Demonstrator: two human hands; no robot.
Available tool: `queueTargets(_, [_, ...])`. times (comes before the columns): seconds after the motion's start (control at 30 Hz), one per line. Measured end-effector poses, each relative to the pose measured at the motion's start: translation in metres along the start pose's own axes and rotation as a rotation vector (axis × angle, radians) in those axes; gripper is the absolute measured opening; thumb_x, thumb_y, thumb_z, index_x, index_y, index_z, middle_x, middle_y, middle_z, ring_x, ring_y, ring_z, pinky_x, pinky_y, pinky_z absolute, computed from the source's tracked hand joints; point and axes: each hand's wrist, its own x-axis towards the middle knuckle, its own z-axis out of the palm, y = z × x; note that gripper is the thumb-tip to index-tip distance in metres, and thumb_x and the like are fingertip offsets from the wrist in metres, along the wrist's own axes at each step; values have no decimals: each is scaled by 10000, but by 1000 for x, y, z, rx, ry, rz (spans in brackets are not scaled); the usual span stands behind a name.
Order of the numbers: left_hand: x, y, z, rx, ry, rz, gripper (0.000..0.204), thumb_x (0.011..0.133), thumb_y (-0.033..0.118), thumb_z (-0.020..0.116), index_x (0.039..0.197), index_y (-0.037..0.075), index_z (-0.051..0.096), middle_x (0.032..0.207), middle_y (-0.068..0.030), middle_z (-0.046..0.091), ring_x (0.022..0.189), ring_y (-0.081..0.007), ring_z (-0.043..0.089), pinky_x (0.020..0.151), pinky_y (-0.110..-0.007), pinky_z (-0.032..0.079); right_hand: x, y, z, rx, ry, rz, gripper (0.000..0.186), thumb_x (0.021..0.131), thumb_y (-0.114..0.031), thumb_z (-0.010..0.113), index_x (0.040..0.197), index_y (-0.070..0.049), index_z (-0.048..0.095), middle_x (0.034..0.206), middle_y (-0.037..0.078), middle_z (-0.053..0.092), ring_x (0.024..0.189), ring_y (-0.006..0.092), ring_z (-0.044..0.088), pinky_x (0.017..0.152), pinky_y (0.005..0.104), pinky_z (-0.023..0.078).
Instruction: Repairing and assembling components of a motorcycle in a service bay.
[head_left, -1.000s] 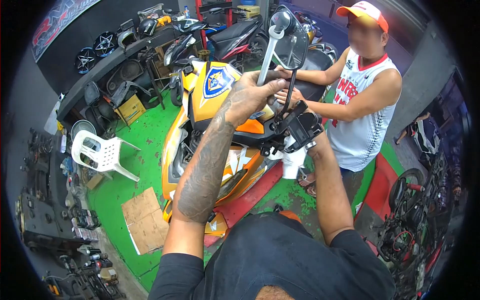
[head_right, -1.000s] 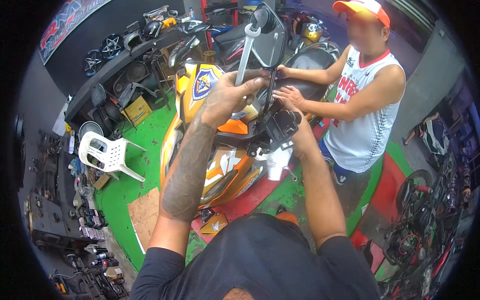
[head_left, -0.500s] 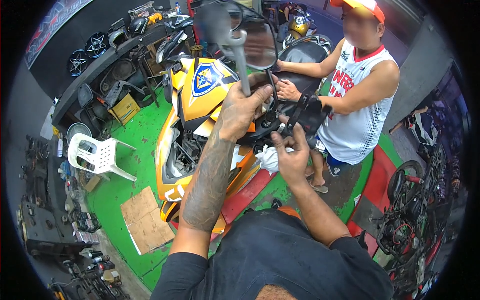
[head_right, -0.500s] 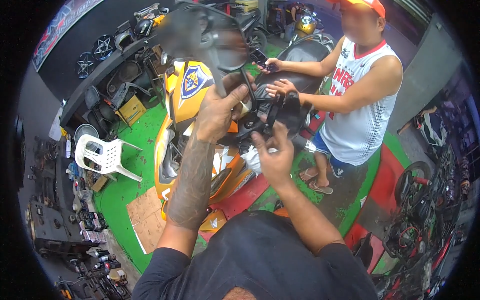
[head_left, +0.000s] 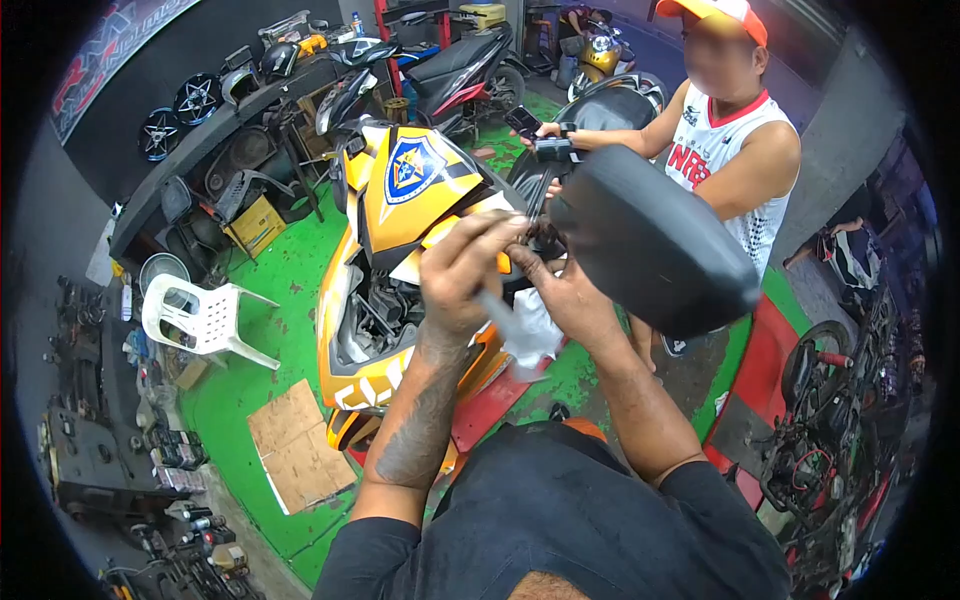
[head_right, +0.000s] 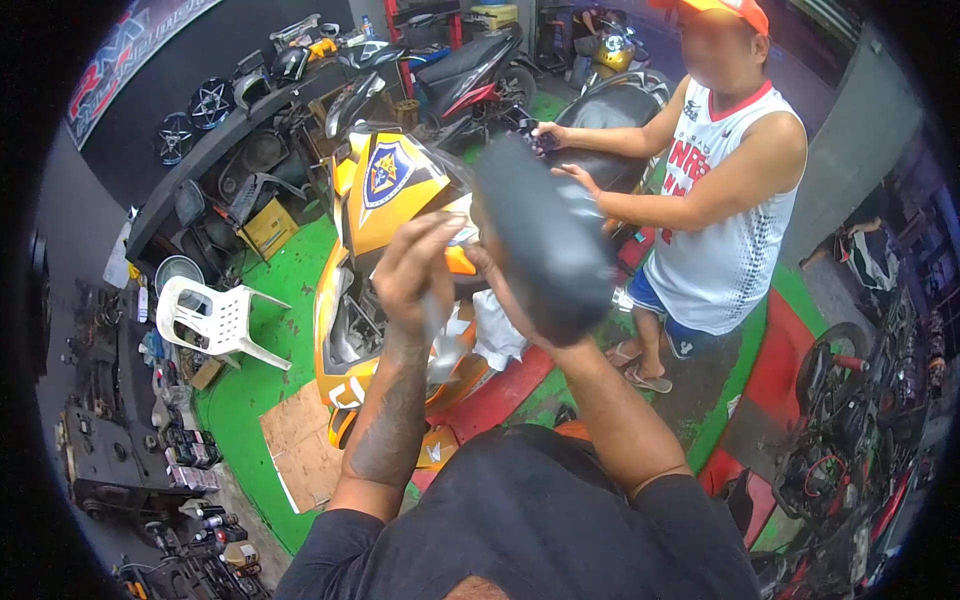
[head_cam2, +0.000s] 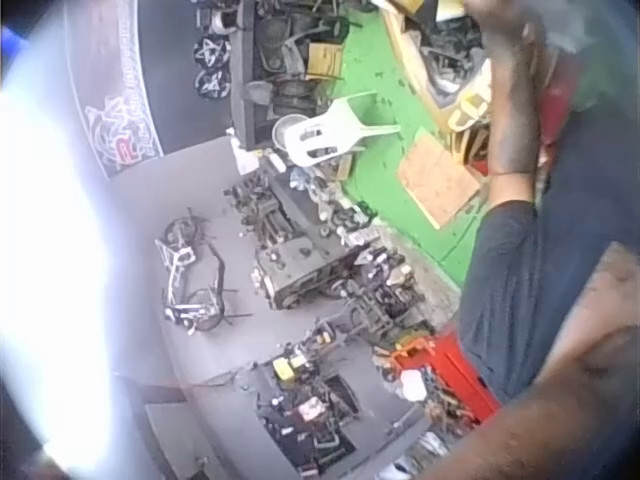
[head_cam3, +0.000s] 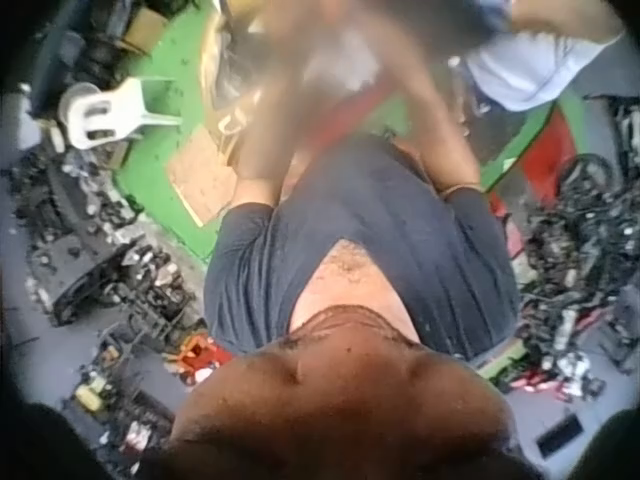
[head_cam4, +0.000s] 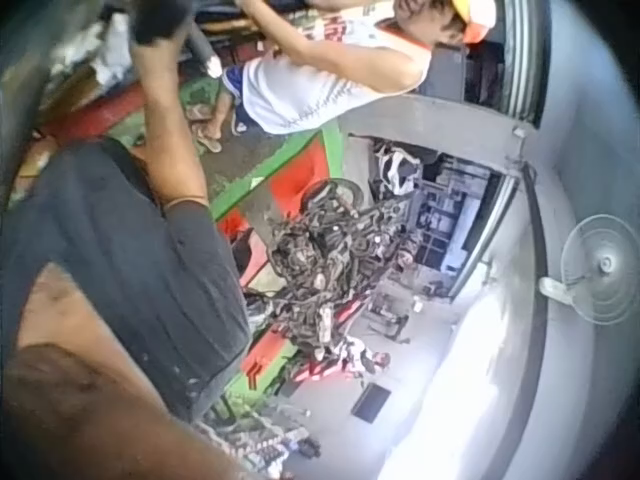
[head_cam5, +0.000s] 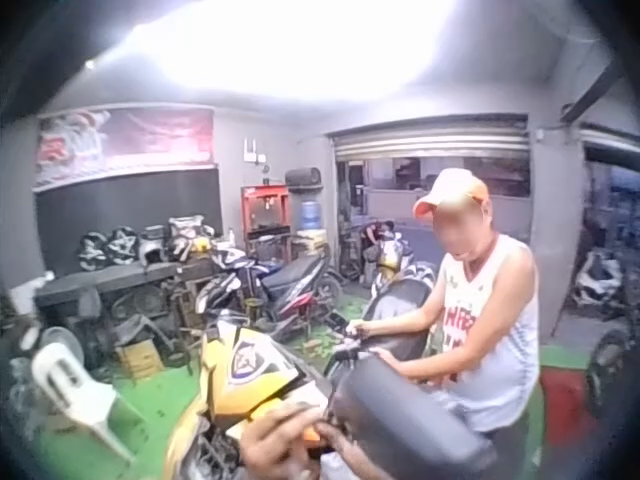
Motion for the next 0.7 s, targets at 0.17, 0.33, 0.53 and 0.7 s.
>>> queueTargets(0.17, [20, 3, -3, -413, 60, -792, 242, 1058, 120, 518, 1211, -6, 656, 963, -51, 708, 549, -24, 505, 480, -193, 382, 25, -20, 2, 769, -57, 446, 452, 920, -176, 760, 1253, -3, 508, 1022, 31, 611, 887, 94, 570, 781, 254, 503])
queueTargets(0.33, [41, -8, 0, -562, 92, -968, 258, 1046, 180, 570, 1226, 9, 643, 864, -11, 636, 542, -19, 484, 461, -189, 363, 28, -12, -13, 914, -174, 475, 352, 923, -52, 695, 1220, 2, 513, 1069, 53, 612, 931, 99, 595, 824, 255, 507])
queueTargets(0.53, [41, -14, -13, -700, 286, -993, 315, 1011, 259, 649, 1241, 44, 653, 902, -12, 641, 579, -14, 477, 437, -186, 322, 14, -24, -7, 704, -2, 430, 285, 908, 17, 605, 1188, 18, 551, 1051, 83, 647, 864, 79, 610, 708, 236, 511])
queueTargets(0.7, [20, -7, -46, -723, 51, -908, 278, 1026, 241, 617, 1090, -15, 706, 801, -35, 680, 536, -33, 476, 460, -194, 342, 19, -4, -36, 776, -309, 478, 404, 936, 26, 568, 1337, 3, 524, 1186, 77, 621, 940, 101, 618, 802, 248, 511])
